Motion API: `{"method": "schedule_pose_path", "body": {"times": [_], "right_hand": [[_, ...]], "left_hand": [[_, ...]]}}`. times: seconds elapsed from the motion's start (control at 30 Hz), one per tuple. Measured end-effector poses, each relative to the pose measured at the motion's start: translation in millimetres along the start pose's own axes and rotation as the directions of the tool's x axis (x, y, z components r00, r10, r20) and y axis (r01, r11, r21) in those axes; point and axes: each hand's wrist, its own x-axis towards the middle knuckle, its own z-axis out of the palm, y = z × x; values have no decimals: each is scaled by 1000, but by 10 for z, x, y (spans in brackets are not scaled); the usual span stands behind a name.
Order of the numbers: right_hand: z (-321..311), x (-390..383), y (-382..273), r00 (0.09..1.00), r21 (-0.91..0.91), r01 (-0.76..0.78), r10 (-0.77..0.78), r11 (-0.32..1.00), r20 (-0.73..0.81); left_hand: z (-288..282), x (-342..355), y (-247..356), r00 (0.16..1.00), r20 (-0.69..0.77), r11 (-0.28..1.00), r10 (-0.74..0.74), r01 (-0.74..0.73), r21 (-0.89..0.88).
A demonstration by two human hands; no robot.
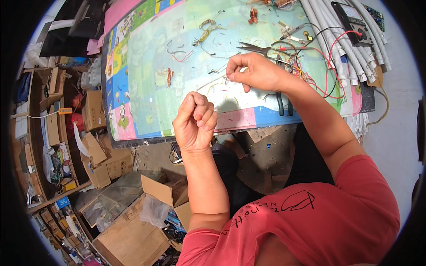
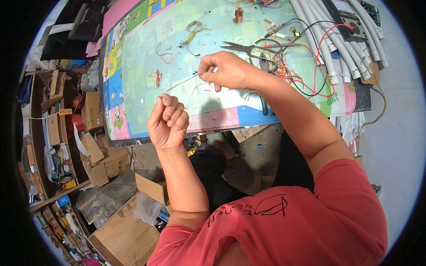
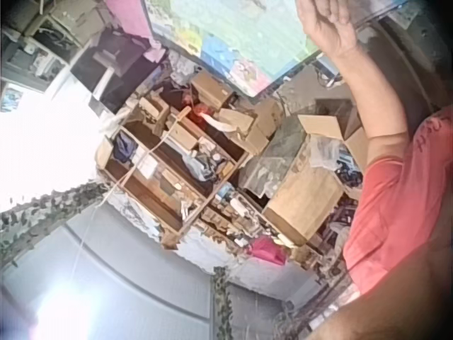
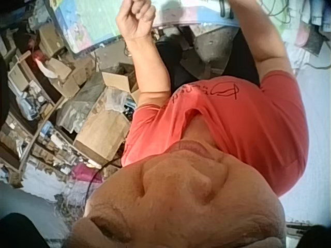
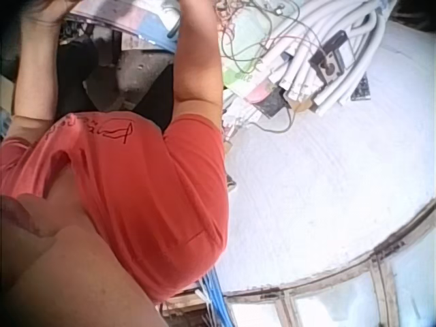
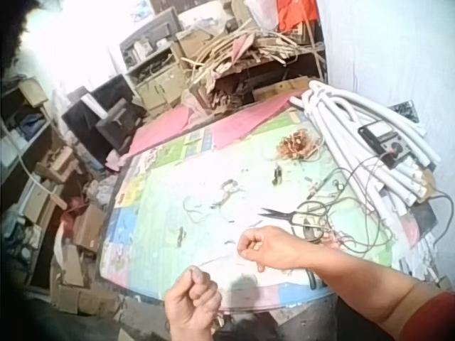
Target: The person strips insulation from wires, twists the exposed strands, and uses pliers to crimp connectors onto the wire ends. They repeat this process for multiple wires on a cluttered workbench.
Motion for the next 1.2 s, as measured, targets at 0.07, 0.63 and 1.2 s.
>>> {"method": "schedule_pose_path", "body": {"times": [0.07,0.63,1.2], "right_hand": [[66,0,-62,999,-87,-14,11,996,-33],[128,-103,-244,964,-191,244,-259,951,-57],[30,-109,-241,946,-422,262,-316,868,-65]], "left_hand": [[43,-1,23,985,-145,990,97,-110,-88],[123,35,-164,975,-224,702,8,154,695],[45,50,-289,906,-236,208,353,170,963]]}}
